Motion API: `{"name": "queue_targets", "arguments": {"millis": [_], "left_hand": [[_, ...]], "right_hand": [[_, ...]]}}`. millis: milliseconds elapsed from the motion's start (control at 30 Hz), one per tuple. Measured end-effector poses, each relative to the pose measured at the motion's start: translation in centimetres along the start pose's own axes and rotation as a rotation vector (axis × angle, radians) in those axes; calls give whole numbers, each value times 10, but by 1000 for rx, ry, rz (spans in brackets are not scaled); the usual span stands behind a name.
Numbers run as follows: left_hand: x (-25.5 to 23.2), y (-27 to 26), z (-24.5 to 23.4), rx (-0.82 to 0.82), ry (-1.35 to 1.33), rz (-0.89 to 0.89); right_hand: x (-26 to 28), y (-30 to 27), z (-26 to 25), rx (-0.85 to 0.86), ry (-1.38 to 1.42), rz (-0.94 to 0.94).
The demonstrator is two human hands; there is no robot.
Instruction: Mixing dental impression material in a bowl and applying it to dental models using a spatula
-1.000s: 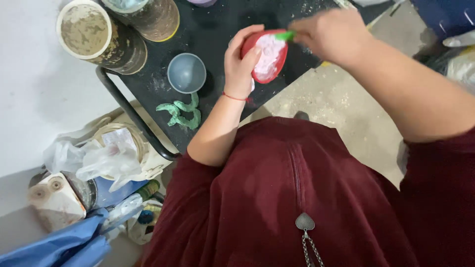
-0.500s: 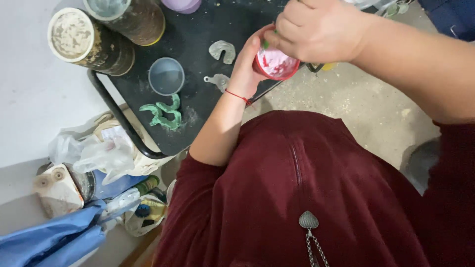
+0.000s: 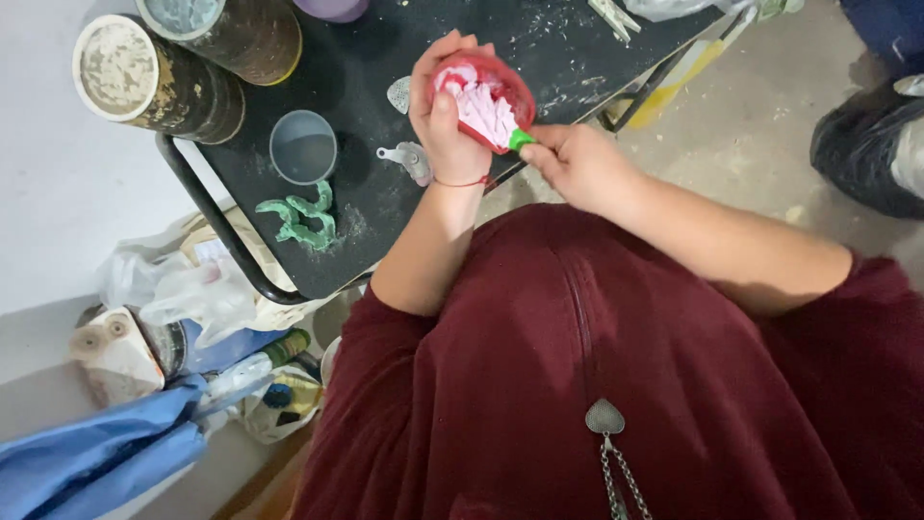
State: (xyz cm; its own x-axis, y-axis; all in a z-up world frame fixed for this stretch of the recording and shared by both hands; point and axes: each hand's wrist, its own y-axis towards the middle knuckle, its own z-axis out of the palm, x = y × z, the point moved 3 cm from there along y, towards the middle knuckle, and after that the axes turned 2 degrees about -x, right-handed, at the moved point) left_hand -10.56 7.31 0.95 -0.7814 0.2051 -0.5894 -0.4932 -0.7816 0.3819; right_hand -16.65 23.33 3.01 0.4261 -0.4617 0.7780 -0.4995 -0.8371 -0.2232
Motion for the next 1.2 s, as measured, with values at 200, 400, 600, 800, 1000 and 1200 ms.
{"name": "queue_targets", "arguments": {"millis": [200,400,600,800,1000,1200], "left_hand": [[0,5,10,110,317,136],[36,-8,-16,-82,-119,-248],[30,0,-19,-254,60,-305],[21,6,-26,0,81,-176],[-14,15,2,59,44,-321],[0,9,-23,126,234,-200]], "right_hand": [[23,-14,-22,166,723,314],[0,-2,-59,-630,-841,-469],[-10,-10,5,-279,-872,-491],[18,3,-19,114,-146,-290],[-14,12,-55,-366,-1131,-702],[49,-1,-54,-280,-984,-625]]}}
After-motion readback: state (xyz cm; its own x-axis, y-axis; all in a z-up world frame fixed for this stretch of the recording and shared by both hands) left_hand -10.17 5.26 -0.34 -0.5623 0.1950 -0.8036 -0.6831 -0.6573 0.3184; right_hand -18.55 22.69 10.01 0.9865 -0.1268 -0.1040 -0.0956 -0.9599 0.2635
